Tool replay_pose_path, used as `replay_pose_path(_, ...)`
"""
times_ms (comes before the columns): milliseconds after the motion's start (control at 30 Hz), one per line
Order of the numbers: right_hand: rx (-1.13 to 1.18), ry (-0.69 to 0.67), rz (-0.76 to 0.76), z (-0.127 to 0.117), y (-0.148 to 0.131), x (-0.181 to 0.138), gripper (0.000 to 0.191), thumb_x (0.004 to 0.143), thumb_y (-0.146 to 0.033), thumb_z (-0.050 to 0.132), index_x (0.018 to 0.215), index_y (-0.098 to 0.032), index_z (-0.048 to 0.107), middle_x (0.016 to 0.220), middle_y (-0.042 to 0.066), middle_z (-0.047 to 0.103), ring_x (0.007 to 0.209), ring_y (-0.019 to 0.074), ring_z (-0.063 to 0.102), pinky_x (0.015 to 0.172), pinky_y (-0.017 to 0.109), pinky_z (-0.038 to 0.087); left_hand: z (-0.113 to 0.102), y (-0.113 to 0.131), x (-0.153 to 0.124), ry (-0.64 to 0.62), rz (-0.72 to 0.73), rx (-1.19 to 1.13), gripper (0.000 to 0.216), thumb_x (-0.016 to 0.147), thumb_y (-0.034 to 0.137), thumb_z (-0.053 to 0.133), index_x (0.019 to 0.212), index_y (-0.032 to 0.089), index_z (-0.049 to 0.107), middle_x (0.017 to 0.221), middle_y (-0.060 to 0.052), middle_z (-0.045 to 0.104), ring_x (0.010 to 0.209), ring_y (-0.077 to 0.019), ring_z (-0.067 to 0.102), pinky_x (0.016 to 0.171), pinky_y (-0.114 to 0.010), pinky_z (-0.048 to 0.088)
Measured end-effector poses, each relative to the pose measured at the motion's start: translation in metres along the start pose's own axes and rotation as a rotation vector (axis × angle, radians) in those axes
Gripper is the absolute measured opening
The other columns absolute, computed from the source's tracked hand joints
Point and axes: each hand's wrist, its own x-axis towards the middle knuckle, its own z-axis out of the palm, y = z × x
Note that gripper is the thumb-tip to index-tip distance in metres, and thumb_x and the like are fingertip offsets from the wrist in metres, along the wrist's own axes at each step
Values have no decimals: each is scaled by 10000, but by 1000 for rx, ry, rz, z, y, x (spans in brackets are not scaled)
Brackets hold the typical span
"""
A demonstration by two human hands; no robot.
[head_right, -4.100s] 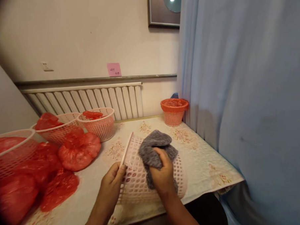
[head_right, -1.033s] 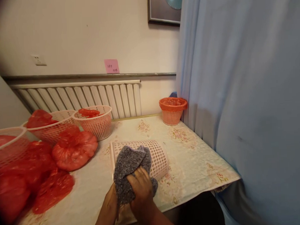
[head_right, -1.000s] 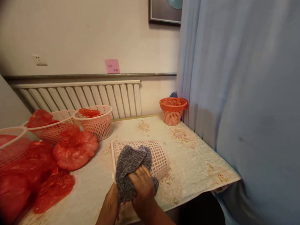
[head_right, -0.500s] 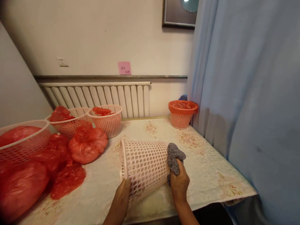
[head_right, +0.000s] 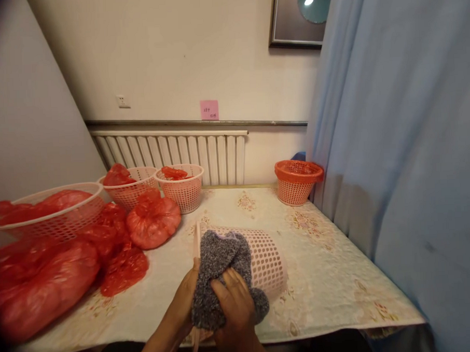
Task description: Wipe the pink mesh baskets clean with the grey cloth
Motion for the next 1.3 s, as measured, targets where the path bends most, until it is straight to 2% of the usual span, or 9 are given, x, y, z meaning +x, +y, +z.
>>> replay_pose_path(67,-15,5,-2,0,-4,7,482,708,-110,428,1175,-170,529,1152,121,599,1099,252,569,910,450,486,-1,4,-1,-35,-41,-75,636,873,596,369,1234,107,559,1113,-125,698,1101,-271,596,1047,-477,352)
replay_pose_path(167,-29,-18,14,1,-2,13,491,700,-75,409,1165,-164,538,1129,114,610,1094,237,569,907,433,491,-6,-2,-6,1,7,-64,605,865,579,412,1224,122,578,1147,-117,686,1141,-276,571,1077,-486,315)
replay_pose_path(300,-20,-35,29,3,1,13,501,707,-61,406,1180,-168,532,1123,108,615,1100,233,565,919,431,486,-20,-29,-18,66,126,178,514,856,528,468,1179,157,617,1268,-81,615,1246,-272,476,1129,-450,252)
replay_pose_path(467,-35,-65,43,4,8,11,507,700,-61,408,1178,-173,535,1136,104,612,1101,232,562,928,438,478,-34,-61,-38,-39,142,339,487,891,489,430,1226,168,577,1329,-84,561,1271,-276,439,1120,-432,269)
replay_pose_path(700,-111,-80,85,2,53,7,526,704,-62,428,1209,-173,522,1178,106,595,1141,237,527,961,446,447,-36,-68,-40,25,119,377,510,888,516,420,1203,153,591,1244,-103,623,1191,-284,512,1077,-423,332)
replay_pose_path(867,-243,-27,260,-12,99,-10,458,743,-152,443,1189,-147,548,1175,112,607,1099,245,555,955,416,441,-31,-57,-36,-17,145,344,498,905,510,393,1187,155,598,1213,-94,646,1163,-268,539,1053,-404,365)
replay_pose_path(1000,-291,3,530,-29,118,-18,462,736,-243,449,1174,-166,572,1158,98,627,1038,261,595,887,383,472,-28,-50,-37,-35,145,335,489,911,505,382,1198,168,591,1219,-86,645,1176,-262,534,1071,-417,343)
replay_pose_path(1133,-298,29,705,-32,113,-15,466,733,-286,462,1173,-194,584,1139,87,642,998,278,617,834,384,490,-28,-48,-35,-11,149,351,496,908,516,378,1199,175,590,1230,-82,637,1181,-261,529,1065,-414,353)
replay_pose_path(1300,-211,35,435,-10,75,-13,435,742,-187,445,1156,-158,578,1163,104,620,1081,255,576,918,391,460,-28,-42,-29,-3,139,353,520,912,524,353,1187,155,594,1200,-91,653,1146,-264,553,1039,-408,381)
